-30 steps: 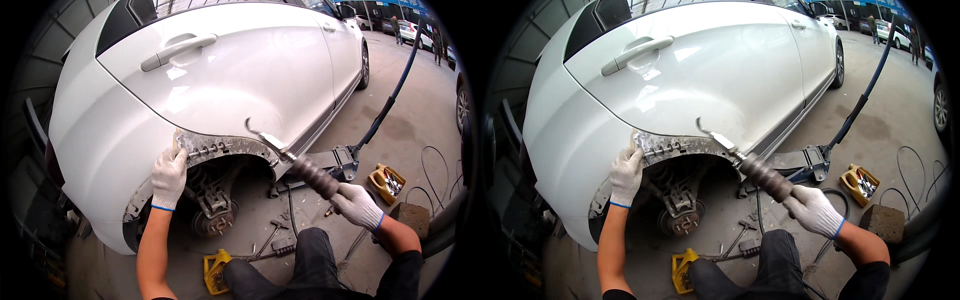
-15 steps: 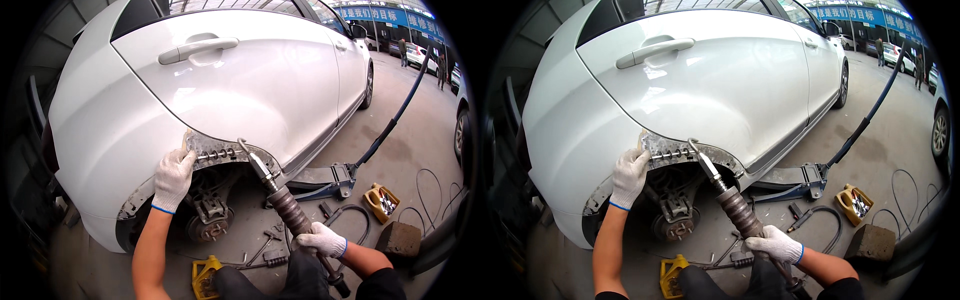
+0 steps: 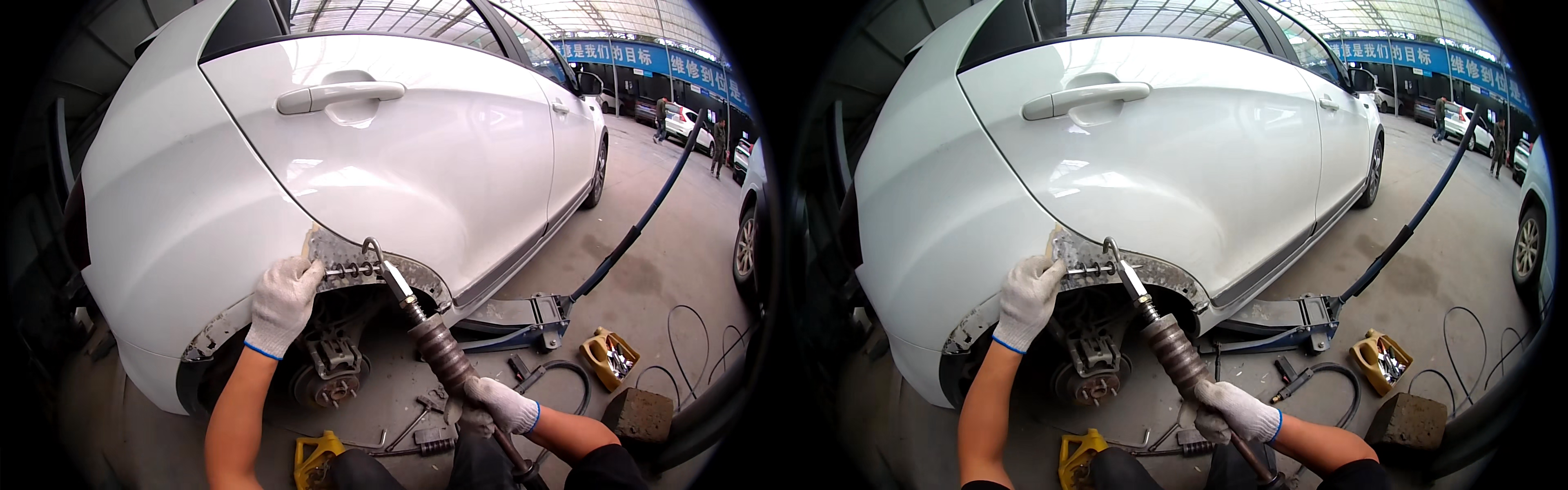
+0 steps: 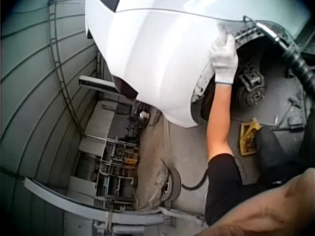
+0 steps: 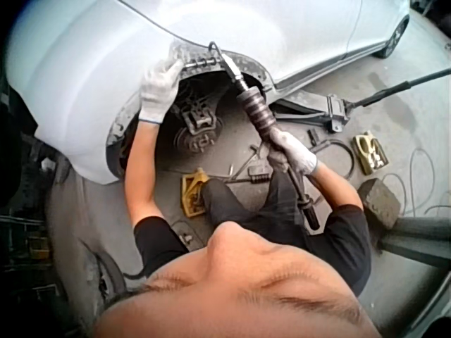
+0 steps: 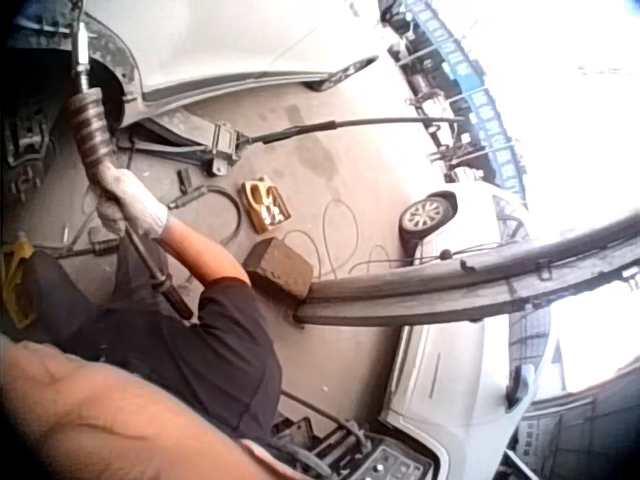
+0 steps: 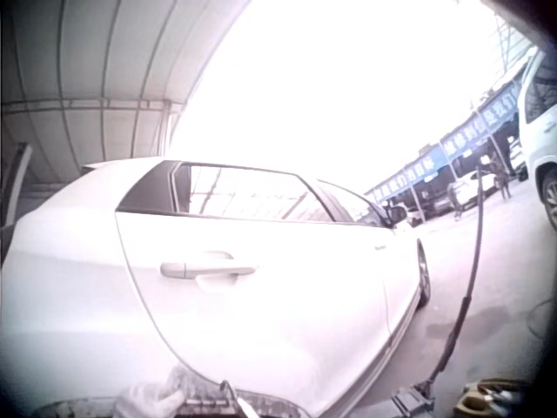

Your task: The person uses a pneumatic dent puller and a hammer to repair a dent on the rear wheel arch of a white car. They repeatedly attach the puller to the damaged area, pull to straighten the metal, and then hammer the surface to smooth it out.

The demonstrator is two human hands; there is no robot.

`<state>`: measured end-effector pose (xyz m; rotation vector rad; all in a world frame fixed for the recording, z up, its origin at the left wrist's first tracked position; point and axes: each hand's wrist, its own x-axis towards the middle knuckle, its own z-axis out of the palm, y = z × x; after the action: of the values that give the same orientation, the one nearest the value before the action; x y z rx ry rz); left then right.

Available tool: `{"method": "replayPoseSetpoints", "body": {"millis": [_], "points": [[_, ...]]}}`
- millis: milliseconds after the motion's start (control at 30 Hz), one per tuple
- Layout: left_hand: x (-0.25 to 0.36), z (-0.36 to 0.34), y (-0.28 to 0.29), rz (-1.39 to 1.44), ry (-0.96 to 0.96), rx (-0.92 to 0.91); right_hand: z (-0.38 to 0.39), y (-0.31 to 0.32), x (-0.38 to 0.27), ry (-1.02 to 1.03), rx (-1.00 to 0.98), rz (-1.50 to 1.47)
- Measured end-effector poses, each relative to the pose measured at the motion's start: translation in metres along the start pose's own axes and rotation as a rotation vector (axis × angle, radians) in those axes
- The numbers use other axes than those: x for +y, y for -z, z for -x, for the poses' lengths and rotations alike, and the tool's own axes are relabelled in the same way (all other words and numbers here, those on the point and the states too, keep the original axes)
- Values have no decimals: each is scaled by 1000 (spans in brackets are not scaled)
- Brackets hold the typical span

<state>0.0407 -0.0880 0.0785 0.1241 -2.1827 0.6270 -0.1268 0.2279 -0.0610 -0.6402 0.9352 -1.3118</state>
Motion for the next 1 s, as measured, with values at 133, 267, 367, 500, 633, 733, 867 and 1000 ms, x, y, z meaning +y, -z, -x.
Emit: {"method": "replayPoseSetpoints", "body": {"millis": [133, 267, 367, 500, 633, 733, 867, 1000], "points": [[1, 1, -6, 6, -15, 39, -4, 2, 7, -1, 19, -18], [0, 3, -5, 0, -9, 45, -11, 7, 11, -46, -71, -51], [2, 1, -2, -3, -20, 42, -10, 3, 12, -43, -23, -23], [-2, 5, -1, 31, 18, -8, -10, -3, 12, -17, -7, -43], [4, 1, 1, 31, 28, -27, -11, 2, 14, 6, -95, -51], [2, 0, 1, 46, 26, -36, -12, -3, 11, -41, 5, 17], [1, -5, -3, 80, -27, 67, -12, -4, 6, -76, -69, -107], [0, -6, -4, 105, -1, 22, -10, 1, 8, -93, -23, -50]]}}
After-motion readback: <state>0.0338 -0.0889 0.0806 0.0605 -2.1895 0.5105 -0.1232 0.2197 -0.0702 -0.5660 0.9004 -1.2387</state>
